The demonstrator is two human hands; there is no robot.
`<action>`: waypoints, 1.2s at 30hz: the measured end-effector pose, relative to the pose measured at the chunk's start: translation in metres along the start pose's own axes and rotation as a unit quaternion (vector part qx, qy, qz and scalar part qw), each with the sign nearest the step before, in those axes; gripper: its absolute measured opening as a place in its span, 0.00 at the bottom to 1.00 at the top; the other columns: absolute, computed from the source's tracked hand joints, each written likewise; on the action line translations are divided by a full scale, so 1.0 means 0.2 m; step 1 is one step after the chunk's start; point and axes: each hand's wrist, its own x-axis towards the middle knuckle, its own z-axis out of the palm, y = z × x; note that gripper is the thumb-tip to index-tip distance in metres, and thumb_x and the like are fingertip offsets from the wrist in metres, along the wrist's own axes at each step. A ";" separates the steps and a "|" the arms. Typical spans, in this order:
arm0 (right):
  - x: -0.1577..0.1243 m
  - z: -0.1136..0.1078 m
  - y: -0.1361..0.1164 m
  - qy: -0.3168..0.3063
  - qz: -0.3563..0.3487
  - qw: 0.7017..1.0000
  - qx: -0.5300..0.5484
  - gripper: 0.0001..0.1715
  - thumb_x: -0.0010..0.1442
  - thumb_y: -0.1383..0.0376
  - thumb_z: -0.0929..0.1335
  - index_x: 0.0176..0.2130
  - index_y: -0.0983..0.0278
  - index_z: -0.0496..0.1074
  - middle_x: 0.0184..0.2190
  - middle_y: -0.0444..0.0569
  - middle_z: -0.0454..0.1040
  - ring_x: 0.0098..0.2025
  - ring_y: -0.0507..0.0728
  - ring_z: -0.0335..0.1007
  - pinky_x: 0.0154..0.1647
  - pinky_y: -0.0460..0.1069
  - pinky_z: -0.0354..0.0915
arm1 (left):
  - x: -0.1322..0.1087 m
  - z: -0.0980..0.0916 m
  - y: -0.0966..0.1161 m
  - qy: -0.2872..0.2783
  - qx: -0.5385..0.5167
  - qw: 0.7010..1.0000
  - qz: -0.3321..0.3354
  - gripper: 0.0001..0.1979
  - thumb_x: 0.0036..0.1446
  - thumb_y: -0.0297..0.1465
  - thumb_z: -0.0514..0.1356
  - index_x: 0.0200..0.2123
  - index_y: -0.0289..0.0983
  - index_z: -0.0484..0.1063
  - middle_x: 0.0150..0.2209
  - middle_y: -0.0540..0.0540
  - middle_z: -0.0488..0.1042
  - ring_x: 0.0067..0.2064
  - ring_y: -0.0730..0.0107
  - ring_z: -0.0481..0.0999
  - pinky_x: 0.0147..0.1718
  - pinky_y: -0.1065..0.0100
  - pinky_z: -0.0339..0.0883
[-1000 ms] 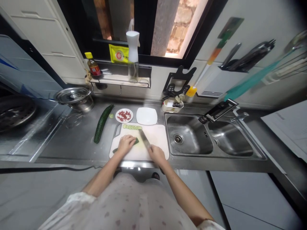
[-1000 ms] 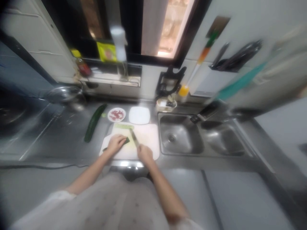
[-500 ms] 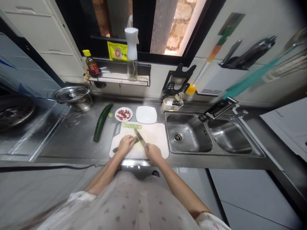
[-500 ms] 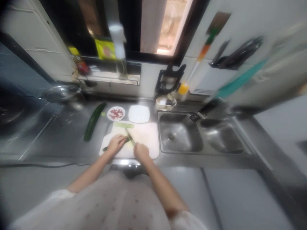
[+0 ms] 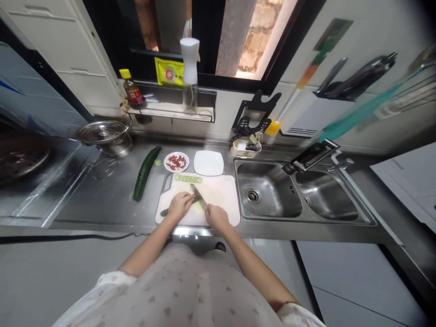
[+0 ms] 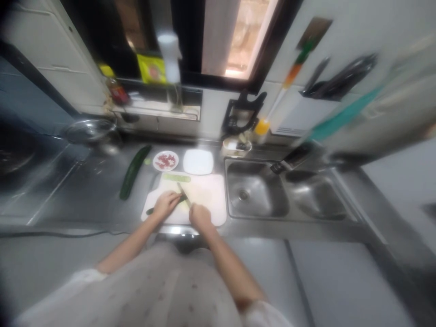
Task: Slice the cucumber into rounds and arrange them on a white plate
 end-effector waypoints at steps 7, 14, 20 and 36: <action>0.03 -0.01 -0.02 0.001 -0.011 1.000 0.000 0.17 0.66 0.66 0.57 0.46 0.66 0.71 0.40 0.57 0.77 0.43 0.58 0.73 0.41 0.48 0.61 | 0.00 0.00 0.00 -0.006 -0.002 1.000 -0.002 0.14 0.64 0.34 0.53 0.47 0.43 0.76 0.40 0.46 0.75 0.43 0.68 0.72 0.43 0.68 0.64; 0.09 -0.02 -0.06 0.004 -0.023 1.000 -0.009 0.18 0.66 0.67 0.56 0.47 0.68 0.71 0.40 0.58 0.77 0.43 0.58 0.73 0.41 0.48 0.62 | 0.00 0.01 -0.01 -0.008 -0.008 1.000 0.008 0.13 0.64 0.34 0.53 0.45 0.42 0.77 0.40 0.45 0.75 0.43 0.68 0.72 0.44 0.69 0.65; 0.13 -0.03 -0.10 -0.003 -0.022 1.000 -0.008 0.19 0.67 0.67 0.56 0.49 0.69 0.70 0.42 0.58 0.77 0.45 0.59 0.73 0.42 0.49 0.63 | -0.01 0.01 0.00 0.017 -0.020 0.999 0.030 0.13 0.64 0.33 0.54 0.46 0.42 0.77 0.39 0.46 0.75 0.42 0.69 0.72 0.43 0.69 0.66; -0.02 0.00 -0.01 -0.054 -0.017 0.998 -0.042 0.17 0.64 0.70 0.58 0.47 0.69 0.71 0.42 0.61 0.76 0.45 0.60 0.73 0.40 0.49 0.64 | -0.01 0.02 -0.01 0.032 -0.024 0.998 0.043 0.13 0.63 0.32 0.54 0.45 0.41 0.77 0.38 0.45 0.75 0.41 0.68 0.72 0.42 0.67 0.66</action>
